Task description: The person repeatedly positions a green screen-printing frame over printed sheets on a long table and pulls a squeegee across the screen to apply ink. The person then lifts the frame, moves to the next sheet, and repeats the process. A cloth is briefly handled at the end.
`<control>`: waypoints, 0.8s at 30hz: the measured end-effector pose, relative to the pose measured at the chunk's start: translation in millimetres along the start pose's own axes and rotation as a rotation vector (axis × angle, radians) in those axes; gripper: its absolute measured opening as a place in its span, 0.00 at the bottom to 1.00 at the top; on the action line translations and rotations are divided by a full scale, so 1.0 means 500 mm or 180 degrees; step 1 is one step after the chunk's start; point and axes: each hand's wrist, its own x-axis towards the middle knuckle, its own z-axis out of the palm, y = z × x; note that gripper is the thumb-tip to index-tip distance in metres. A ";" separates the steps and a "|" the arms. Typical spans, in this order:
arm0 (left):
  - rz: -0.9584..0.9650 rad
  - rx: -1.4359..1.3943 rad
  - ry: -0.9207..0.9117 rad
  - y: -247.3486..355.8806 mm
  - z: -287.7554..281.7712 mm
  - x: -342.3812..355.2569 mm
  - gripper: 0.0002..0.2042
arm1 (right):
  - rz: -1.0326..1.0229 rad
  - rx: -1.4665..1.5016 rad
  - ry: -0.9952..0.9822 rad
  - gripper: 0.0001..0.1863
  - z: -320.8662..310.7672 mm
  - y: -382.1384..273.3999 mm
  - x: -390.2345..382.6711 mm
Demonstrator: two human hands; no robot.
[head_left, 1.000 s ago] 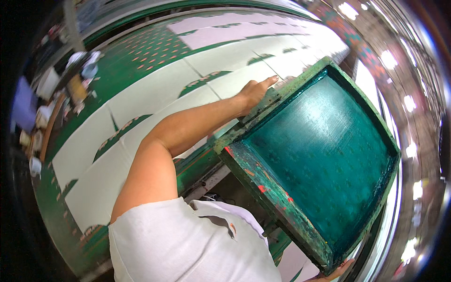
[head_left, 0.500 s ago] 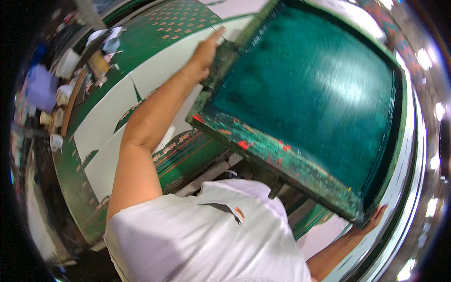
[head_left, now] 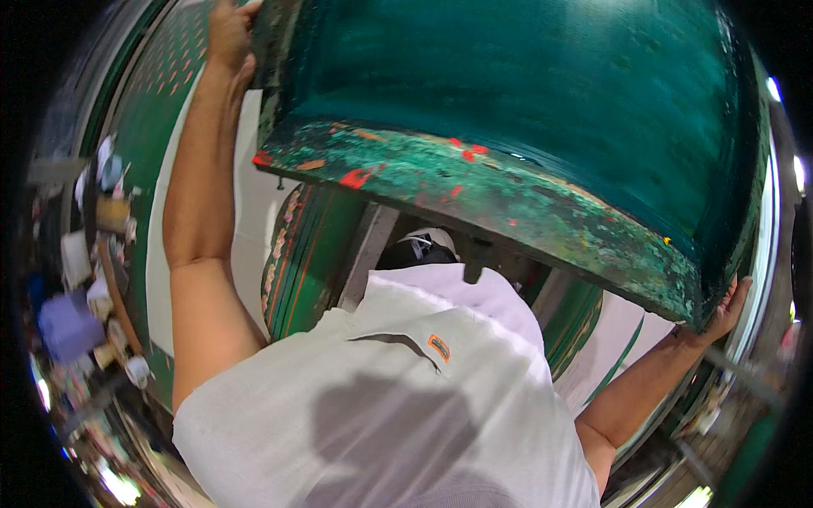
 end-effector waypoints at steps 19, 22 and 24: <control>-0.1672 0.0398 -0.4330 -0.074 0.580 -0.475 0.43 | -0.0344 -0.0962 0.4408 0.15 0.527 -0.563 -1.275; -0.1772 0.0615 -0.4031 -0.119 0.749 -0.707 0.42 | -0.0519 -0.1167 0.4906 0.17 0.605 -0.621 -1.409; -0.1447 0.0771 -0.4509 -0.128 0.868 -0.818 0.43 | -0.0751 -0.1314 0.5227 0.21 0.665 -0.621 -1.425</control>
